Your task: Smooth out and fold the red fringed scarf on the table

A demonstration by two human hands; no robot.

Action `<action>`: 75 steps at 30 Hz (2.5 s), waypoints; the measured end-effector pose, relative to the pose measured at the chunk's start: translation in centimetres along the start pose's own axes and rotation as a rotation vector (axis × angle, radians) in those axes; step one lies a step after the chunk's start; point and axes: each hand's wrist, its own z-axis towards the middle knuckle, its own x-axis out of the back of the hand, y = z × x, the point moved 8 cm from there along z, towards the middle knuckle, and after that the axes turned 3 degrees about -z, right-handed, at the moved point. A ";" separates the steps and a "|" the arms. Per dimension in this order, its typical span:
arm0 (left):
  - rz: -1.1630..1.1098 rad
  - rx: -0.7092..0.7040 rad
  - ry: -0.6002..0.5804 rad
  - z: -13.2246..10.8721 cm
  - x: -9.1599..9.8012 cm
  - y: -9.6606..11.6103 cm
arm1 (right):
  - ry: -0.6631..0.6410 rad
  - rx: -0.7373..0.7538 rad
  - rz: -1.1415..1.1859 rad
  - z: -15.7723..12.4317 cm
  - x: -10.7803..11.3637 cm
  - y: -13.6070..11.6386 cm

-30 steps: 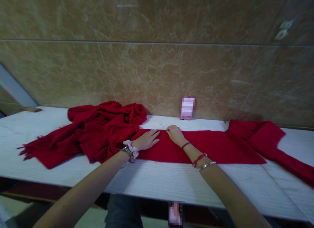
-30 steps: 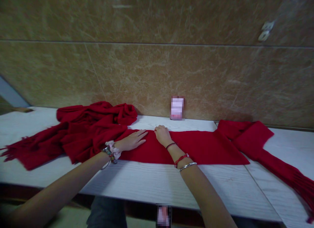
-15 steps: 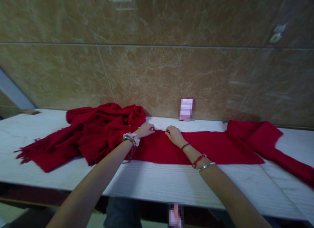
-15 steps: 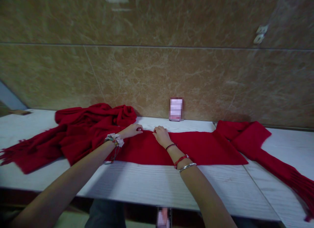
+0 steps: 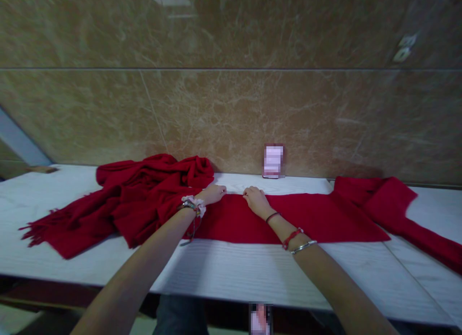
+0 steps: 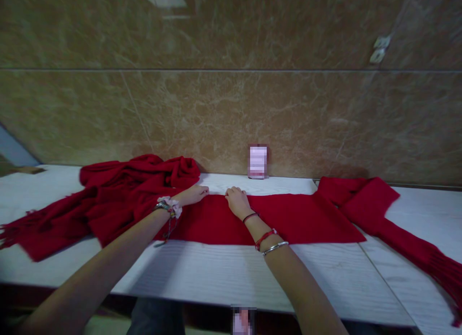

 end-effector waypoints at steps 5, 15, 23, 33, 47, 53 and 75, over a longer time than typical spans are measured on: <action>0.113 0.050 0.133 -1.1 0.7 2.2 | 0.022 0.017 -0.032 -0.1 0.2 -0.2; 0.059 -0.140 0.138 -3.5 -1.3 4.5 | -0.016 0.060 -0.084 -0.3 0.5 -0.6; -0.054 -0.130 -0.035 -3.5 -3.3 3.1 | -0.004 0.067 -0.076 -0.2 0.4 -0.6; -0.059 -0.111 -0.040 -3.4 -3.5 3.1 | -0.016 0.226 -0.019 -0.8 0.3 -2.0; -0.056 -0.108 -0.014 -3.6 -3.1 3.2 | -0.161 0.291 -0.064 -4.8 0.4 -1.9; -0.055 -0.104 -0.024 -3.7 -3.1 3.1 | -0.249 0.184 -0.143 -6.5 1.2 3.9; -0.057 -0.139 0.005 -3.6 -3.0 2.6 | -0.270 -0.126 -0.216 -11.9 4.4 18.2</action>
